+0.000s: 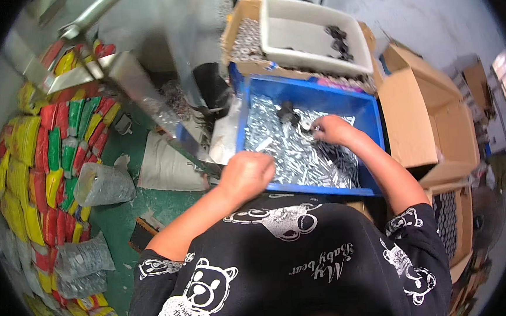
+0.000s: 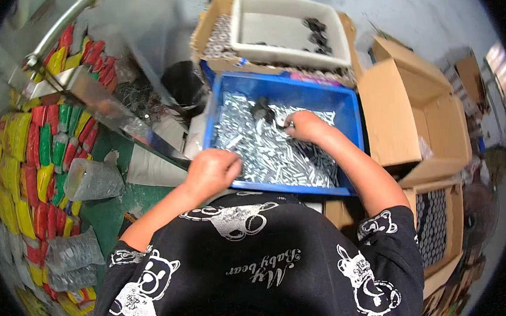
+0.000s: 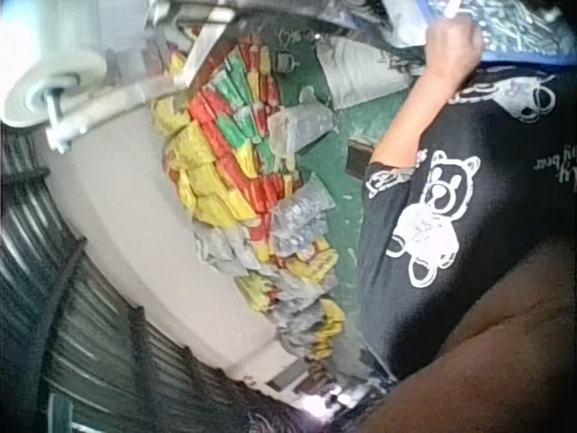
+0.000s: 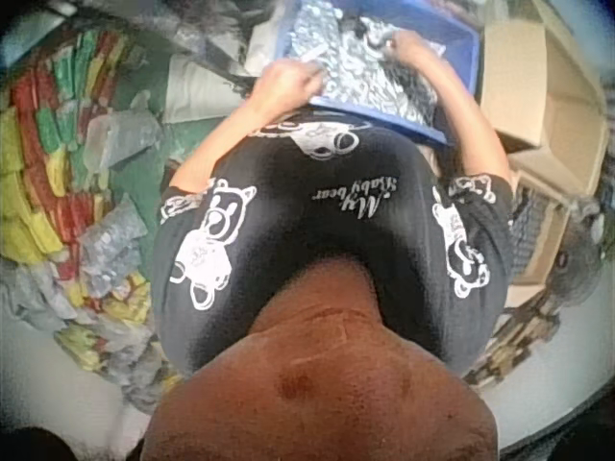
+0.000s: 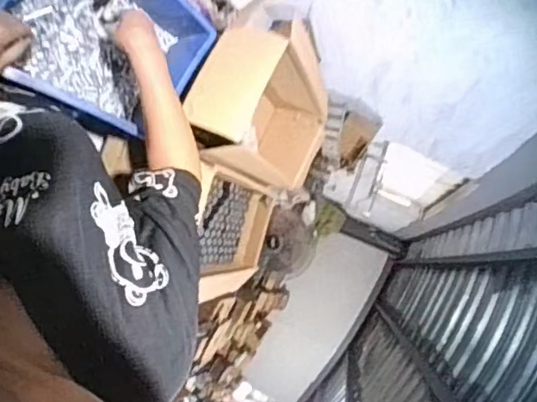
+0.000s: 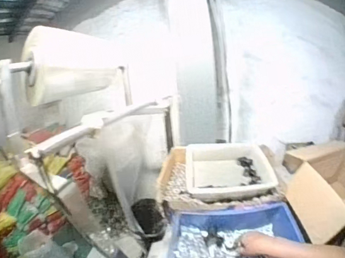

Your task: The person packs and organizes hardware components by hand, sorting screws and rubber bushings from plastic containers and arranging cylindrical parts into cardboard boxes.

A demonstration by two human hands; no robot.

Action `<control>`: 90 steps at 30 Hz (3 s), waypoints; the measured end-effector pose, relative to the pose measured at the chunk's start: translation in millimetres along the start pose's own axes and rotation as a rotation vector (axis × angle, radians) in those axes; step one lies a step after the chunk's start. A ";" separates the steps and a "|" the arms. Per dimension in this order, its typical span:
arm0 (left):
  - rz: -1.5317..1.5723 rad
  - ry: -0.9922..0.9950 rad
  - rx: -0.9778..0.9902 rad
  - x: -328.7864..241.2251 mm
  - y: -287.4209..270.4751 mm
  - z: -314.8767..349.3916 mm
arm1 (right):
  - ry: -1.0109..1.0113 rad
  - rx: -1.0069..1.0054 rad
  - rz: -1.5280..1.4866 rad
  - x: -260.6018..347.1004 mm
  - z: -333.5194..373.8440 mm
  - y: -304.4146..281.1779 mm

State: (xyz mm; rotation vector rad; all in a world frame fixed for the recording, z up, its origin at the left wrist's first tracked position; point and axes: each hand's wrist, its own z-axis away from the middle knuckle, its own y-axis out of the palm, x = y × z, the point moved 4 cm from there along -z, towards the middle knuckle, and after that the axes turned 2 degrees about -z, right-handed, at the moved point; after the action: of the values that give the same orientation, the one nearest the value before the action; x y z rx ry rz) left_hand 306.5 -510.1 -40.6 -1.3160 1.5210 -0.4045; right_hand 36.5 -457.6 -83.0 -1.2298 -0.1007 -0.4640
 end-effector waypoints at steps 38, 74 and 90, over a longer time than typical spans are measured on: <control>-0.026 -0.048 0.016 -8.1 2.4 -0.7 | 0.029 0.028 -0.738 -45.7 26.7 42.4; 0.188 0.114 -0.081 5.6 1.7 8.0 | 0.075 0.168 -1.934 169.3 -121.0 -29.6; 0.086 -0.017 0.058 -3.7 4.2 -0.1 | -0.041 -0.259 -0.914 52.0 103.1 -73.2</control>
State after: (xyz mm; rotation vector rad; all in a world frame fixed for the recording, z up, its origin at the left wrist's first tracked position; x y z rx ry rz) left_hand 303.7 -505.5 -42.1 -1.2018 1.5348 -0.3792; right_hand 72.3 -396.0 33.6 -1.4053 -0.6711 -1.2713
